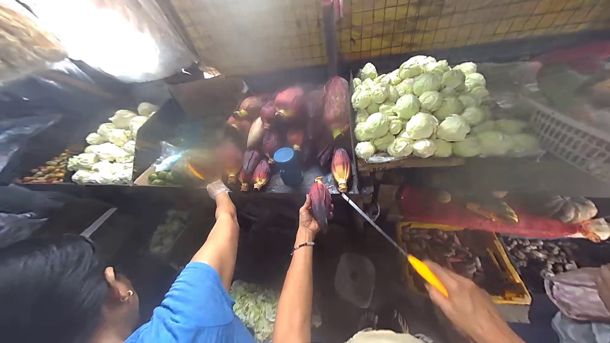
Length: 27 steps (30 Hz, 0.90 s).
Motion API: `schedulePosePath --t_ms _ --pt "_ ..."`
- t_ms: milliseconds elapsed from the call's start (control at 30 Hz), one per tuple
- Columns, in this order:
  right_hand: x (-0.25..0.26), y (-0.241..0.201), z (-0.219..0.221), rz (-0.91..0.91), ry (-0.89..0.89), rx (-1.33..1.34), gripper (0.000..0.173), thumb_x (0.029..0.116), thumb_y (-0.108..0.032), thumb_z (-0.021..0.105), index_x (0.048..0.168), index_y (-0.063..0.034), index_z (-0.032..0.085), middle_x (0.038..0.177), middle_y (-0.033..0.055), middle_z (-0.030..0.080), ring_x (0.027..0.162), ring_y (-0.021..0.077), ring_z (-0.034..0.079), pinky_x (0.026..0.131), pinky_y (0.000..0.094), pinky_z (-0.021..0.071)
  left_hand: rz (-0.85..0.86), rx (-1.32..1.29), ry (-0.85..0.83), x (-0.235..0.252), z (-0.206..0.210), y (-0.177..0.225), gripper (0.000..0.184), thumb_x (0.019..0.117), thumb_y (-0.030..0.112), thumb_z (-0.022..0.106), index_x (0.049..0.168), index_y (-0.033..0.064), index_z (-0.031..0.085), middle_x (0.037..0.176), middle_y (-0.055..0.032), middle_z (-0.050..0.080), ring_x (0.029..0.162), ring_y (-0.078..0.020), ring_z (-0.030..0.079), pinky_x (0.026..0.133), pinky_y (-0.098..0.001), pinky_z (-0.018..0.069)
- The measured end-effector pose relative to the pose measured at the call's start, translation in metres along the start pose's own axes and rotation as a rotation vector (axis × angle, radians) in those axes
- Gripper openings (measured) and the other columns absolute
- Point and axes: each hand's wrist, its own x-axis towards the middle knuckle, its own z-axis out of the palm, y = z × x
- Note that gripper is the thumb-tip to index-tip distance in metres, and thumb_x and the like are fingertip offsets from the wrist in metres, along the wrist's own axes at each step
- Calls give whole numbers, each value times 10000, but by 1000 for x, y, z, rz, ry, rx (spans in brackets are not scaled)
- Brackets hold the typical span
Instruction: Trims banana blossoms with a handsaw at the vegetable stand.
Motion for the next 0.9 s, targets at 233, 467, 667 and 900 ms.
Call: schedulePosePath --t_ms 233,467,667,900 --pt "24 -44 -109 -381 197 225 381 863 -225 665 1213 -87 726 890 67 749 715 143 701 645 359 599 -30 33 -66 0 -7 7 645 1031 601 247 1227 96 599 992 -165 717 777 -283 717 557 -411 586" --pt "49 -10 -80 2 191 126 404 918 -198 655 1278 -15 663 954 227 711 783 352 685 712 576 533 -45 -101 -160 -20 38 -7 758 1017 647 152 1235 44 557 994 -194 692 750 -286 702 517 -355 564" --pt "-10 2 -44 109 -314 353 443 897 -330 683 1289 -125 685 865 99 712 606 199 632 576 437 547 -44 -199 -53 -32 -59 -63 692 1016 651 240 1226 88 582 951 -159 696 729 -263 693 529 -365 566" --pt "15 -31 -129 -50 193 575 394 943 -242 638 1310 -98 640 842 -8 679 557 42 571 506 242 515 -196 -155 -51 -34 -108 -123 792 881 807 405 1245 130 599 1026 -136 716 811 -246 731 579 -359 608"
